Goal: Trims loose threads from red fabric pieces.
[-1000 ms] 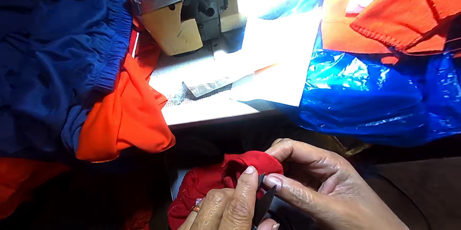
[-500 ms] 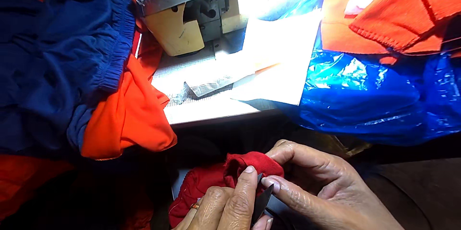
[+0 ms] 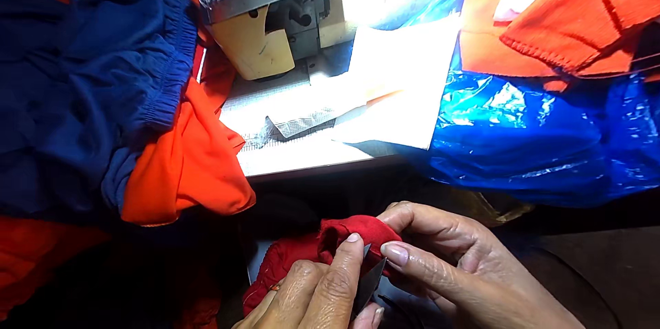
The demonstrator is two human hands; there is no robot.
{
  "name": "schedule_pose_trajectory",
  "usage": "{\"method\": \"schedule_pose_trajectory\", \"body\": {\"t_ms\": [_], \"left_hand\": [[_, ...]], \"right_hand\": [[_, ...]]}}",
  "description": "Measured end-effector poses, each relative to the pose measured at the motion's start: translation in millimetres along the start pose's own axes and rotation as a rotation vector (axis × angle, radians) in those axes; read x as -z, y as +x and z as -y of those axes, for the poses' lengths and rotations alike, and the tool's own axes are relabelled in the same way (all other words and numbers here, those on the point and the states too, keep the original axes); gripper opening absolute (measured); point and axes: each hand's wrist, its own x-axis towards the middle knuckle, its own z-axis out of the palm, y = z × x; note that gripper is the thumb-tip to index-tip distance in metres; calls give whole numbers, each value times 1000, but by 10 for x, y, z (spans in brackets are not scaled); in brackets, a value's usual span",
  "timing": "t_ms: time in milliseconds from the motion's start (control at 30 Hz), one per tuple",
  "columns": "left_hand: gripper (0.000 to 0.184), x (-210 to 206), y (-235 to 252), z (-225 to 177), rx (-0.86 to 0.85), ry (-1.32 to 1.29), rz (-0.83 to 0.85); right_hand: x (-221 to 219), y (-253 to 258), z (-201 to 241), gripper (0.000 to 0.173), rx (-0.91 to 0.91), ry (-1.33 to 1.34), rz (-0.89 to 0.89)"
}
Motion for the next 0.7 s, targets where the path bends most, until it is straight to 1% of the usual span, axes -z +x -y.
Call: {"method": "schedule_pose_trajectory", "body": {"t_ms": [100,167,300,367,400,467,567,700], "left_hand": [[31,6,10,-5,-1,60,10],[31,0,18,-10,2,75,5],[31,-33,31,-14,19,13,-29],[31,-48,33,-9,34,-58,-36],[31,-58,32,-3,40,-97,-40],[31,-84,26,5,54,-185,-54],[33,-133,15,31,75,-344,-77],[37,-203,13,79,80,-616,-91]], "right_hand": [[12,2,18,5,-20,-17,5],[3,5,2,6,1,-42,-5],[-5,17,0,7,27,-30,-17],[-2,23,27,7,0,-7,-13],[-18,24,69,6,-42,2,-28],[-66,35,159,13,-139,31,-75],[-15,28,52,7,-107,167,1],[-27,19,44,8,-122,261,34]]}}
